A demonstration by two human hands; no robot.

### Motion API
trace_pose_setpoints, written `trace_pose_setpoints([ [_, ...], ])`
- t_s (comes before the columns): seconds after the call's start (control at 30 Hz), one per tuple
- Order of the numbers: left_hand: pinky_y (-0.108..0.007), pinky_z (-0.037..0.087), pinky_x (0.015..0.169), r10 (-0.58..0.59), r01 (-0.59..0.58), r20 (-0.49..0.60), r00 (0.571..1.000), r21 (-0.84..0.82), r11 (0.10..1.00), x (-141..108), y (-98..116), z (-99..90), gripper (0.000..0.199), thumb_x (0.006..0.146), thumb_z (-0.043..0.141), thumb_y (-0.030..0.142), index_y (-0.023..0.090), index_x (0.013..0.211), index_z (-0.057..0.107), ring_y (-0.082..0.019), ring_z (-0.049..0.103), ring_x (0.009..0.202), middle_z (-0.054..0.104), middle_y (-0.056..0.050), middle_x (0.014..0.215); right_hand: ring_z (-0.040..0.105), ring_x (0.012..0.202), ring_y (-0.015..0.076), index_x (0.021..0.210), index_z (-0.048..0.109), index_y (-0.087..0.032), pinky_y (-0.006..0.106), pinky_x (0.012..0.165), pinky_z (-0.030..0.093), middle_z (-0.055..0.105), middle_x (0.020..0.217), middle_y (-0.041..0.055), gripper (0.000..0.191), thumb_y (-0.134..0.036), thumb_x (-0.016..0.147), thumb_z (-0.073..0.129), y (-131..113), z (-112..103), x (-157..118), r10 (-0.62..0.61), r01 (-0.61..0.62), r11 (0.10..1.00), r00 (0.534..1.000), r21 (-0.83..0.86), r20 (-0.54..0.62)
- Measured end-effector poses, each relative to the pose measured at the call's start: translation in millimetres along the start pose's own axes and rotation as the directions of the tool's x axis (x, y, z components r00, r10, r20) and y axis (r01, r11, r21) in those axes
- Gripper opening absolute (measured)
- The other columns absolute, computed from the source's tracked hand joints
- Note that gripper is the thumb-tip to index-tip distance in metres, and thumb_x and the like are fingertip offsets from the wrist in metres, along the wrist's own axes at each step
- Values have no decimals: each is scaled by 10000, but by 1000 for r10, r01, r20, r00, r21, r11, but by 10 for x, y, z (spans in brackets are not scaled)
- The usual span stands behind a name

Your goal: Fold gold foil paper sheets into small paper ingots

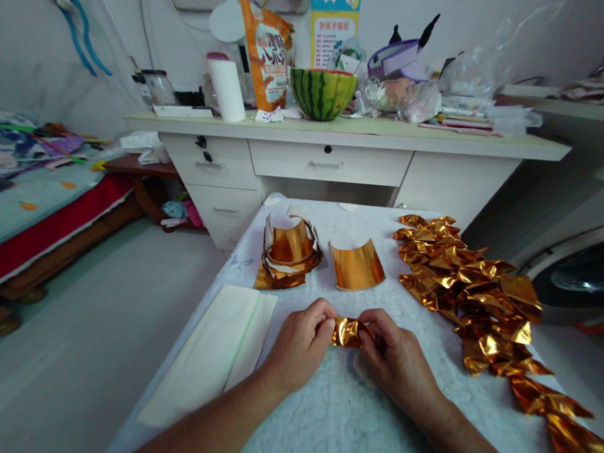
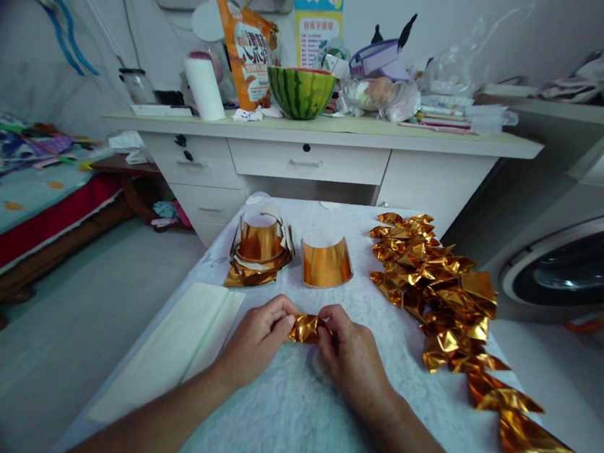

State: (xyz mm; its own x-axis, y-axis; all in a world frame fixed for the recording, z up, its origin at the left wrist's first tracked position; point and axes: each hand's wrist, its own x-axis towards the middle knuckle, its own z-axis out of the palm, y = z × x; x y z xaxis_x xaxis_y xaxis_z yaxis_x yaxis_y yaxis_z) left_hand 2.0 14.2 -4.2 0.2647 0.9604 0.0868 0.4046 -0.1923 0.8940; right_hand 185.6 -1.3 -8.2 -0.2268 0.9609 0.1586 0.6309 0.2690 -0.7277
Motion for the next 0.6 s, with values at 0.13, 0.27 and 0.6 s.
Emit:
trace_pose_setpoints([
  [0.13,-213,335,566,11,-12,18,1000,10,1000,2,-6,6,134,898,434,238,205,807,527,-129,514,597,540,35,636,590,547,152,954,488,-248,252,538,402,638,665,-25,67,-239,910,438,14,0,-4,-11,11,1000,1000,7,-12],
  [0.27,-214,333,567,24,-25,45,999,15,1000,4,-9,4,131,902,430,227,204,813,524,-129,515,601,532,36,636,577,542,148,939,494,-241,246,534,387,624,648,-30,54,-237,913,447,27,-9,-14,-12,12,1000,1000,9,-24],
  [0.6,-214,336,580,21,-21,40,999,-1,1000,-8,-37,14,125,913,427,233,202,858,534,-125,512,620,540,36,660,577,582,148,948,486,-235,256,566,395,618,684,-22,53,-237,932,435,25,-26,-8,-12,11,999,1000,51,28],
])
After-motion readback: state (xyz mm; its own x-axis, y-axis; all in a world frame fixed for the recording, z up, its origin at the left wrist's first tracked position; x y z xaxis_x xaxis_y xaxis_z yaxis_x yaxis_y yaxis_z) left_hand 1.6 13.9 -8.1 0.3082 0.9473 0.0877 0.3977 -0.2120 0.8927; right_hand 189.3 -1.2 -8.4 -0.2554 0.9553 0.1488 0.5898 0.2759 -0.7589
